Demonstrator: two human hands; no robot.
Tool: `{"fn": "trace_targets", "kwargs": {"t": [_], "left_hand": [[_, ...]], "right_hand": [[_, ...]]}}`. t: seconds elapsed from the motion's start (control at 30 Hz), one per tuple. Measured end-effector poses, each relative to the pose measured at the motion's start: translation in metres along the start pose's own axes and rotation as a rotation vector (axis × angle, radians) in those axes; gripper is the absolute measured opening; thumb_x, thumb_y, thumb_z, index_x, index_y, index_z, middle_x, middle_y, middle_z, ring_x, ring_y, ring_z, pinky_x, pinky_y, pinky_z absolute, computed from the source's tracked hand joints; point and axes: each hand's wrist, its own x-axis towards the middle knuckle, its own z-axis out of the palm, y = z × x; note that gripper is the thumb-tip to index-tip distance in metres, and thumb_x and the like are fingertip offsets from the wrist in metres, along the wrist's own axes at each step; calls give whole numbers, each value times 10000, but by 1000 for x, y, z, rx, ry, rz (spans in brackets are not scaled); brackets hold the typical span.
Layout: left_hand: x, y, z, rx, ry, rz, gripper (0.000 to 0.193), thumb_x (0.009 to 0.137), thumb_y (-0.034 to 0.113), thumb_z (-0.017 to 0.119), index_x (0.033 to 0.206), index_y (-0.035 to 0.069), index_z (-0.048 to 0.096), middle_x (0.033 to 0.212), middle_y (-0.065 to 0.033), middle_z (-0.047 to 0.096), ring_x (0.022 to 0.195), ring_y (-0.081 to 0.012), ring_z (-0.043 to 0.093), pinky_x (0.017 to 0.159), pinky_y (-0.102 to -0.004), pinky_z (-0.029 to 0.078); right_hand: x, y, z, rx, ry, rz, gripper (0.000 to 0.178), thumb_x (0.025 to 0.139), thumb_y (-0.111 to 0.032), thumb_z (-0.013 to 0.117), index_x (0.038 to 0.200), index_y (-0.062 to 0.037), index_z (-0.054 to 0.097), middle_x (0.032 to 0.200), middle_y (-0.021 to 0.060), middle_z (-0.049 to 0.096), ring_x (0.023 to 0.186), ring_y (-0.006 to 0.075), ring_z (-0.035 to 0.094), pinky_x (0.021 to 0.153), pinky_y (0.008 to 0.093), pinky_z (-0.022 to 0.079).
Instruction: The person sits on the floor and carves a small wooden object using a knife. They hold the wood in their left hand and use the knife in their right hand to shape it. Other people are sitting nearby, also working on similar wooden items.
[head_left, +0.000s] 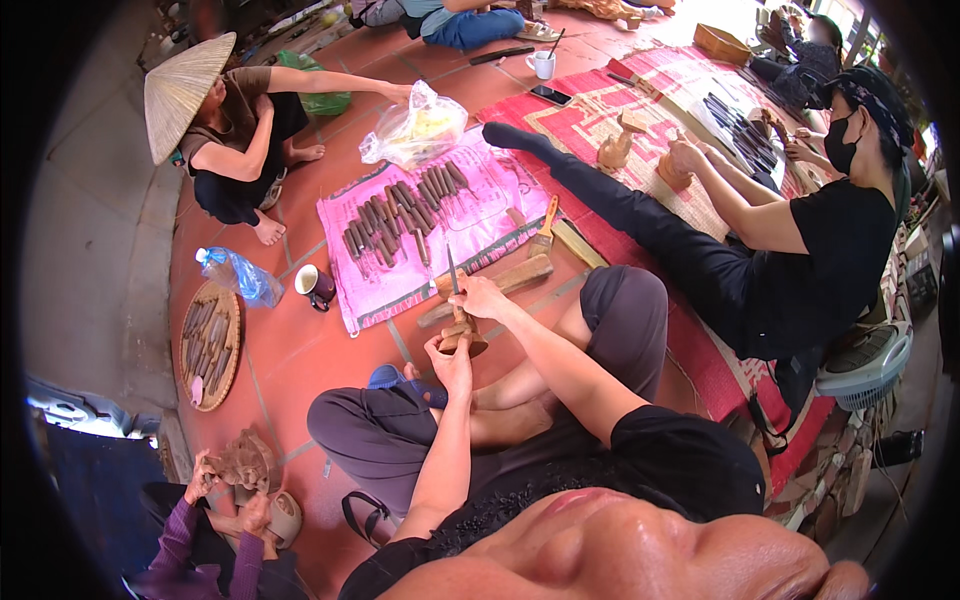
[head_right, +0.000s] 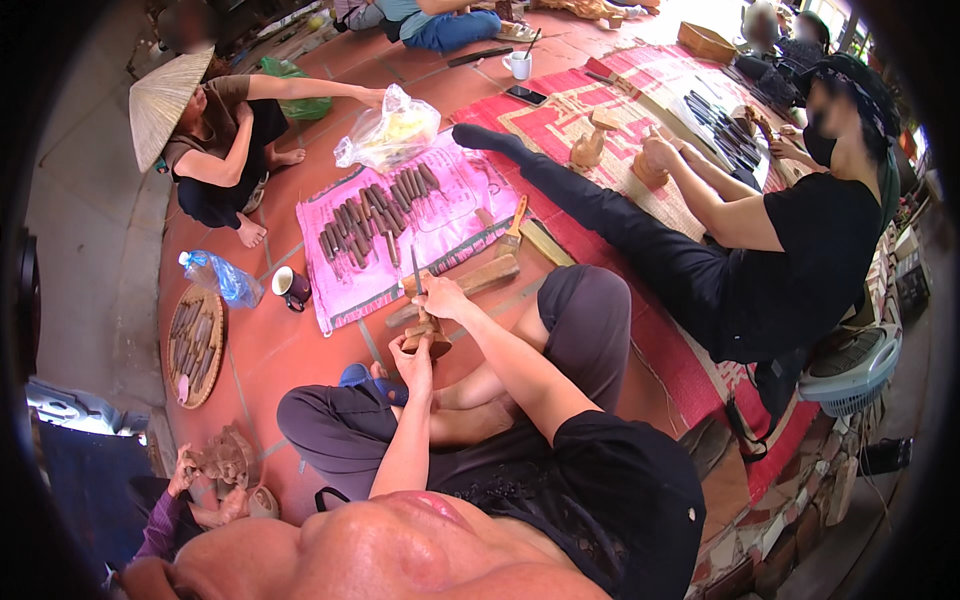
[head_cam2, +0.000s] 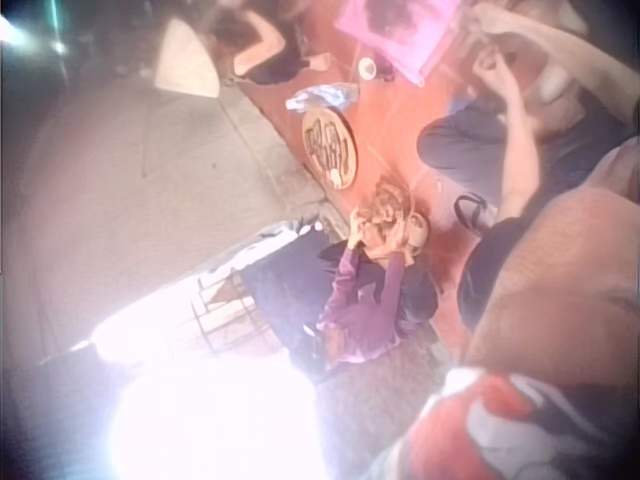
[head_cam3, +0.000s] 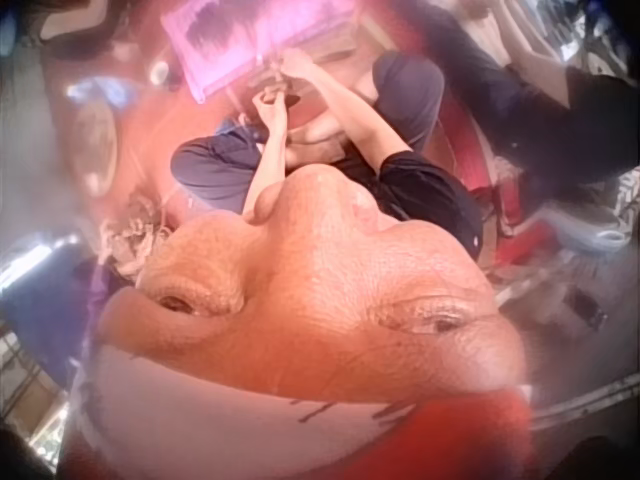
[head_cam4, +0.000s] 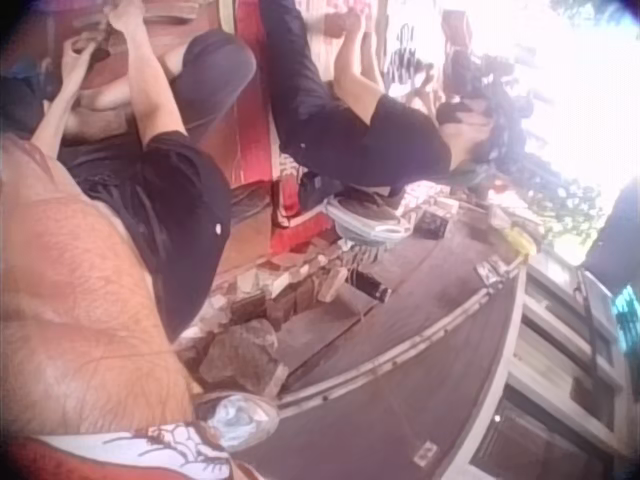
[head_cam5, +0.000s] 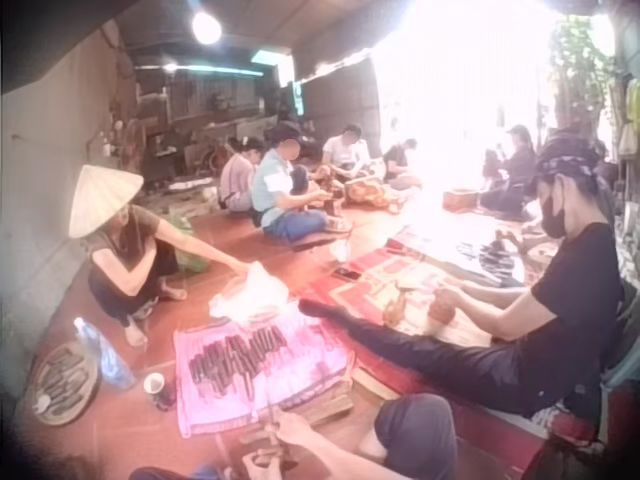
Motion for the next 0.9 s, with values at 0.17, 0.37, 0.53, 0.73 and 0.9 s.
{"fn": "trace_targets", "kwargs": {"t": [0.17,0.37,0.53,0.73,0.9], "left_hand": [[-2,3,3,-33,-9,-10,558,834,276,836,1197,24,497,1125,-158,612,1041,-240,625,934,-358,505],[-2,2,2,-52,-12,-15,528,836,224,832,1191,28,495,1129,-148,610,1038,-226,624,933,-352,508],[-5,7,2,-68,-10,-19,520,836,210,830,1188,28,493,1131,-149,612,1043,-229,627,934,-357,511],[-2,1,0,-19,12,23,539,831,248,838,1190,30,501,1128,-158,624,1031,-244,642,921,-357,518],[-4,7,4,19,17,7,573,824,284,848,1204,28,505,1116,-167,637,1032,-250,650,926,-368,519]], "right_hand": [[4,-1,6,86,133,140,343,916,-344,734,1007,-17,691,971,236,724,976,429,689,851,524,526],[5,6,5,105,96,73,335,924,-344,725,1032,-29,688,966,231,726,984,426,687,858,520,523],[5,11,10,38,95,59,339,922,-345,728,1033,-26,697,963,228,726,970,423,688,858,519,527],[9,3,10,102,137,127,340,910,-338,736,1058,-32,713,992,227,731,984,417,690,871,513,533],[9,19,12,28,60,14,332,903,-307,741,1057,-14,717,993,222,742,969,406,703,849,496,544]]}}
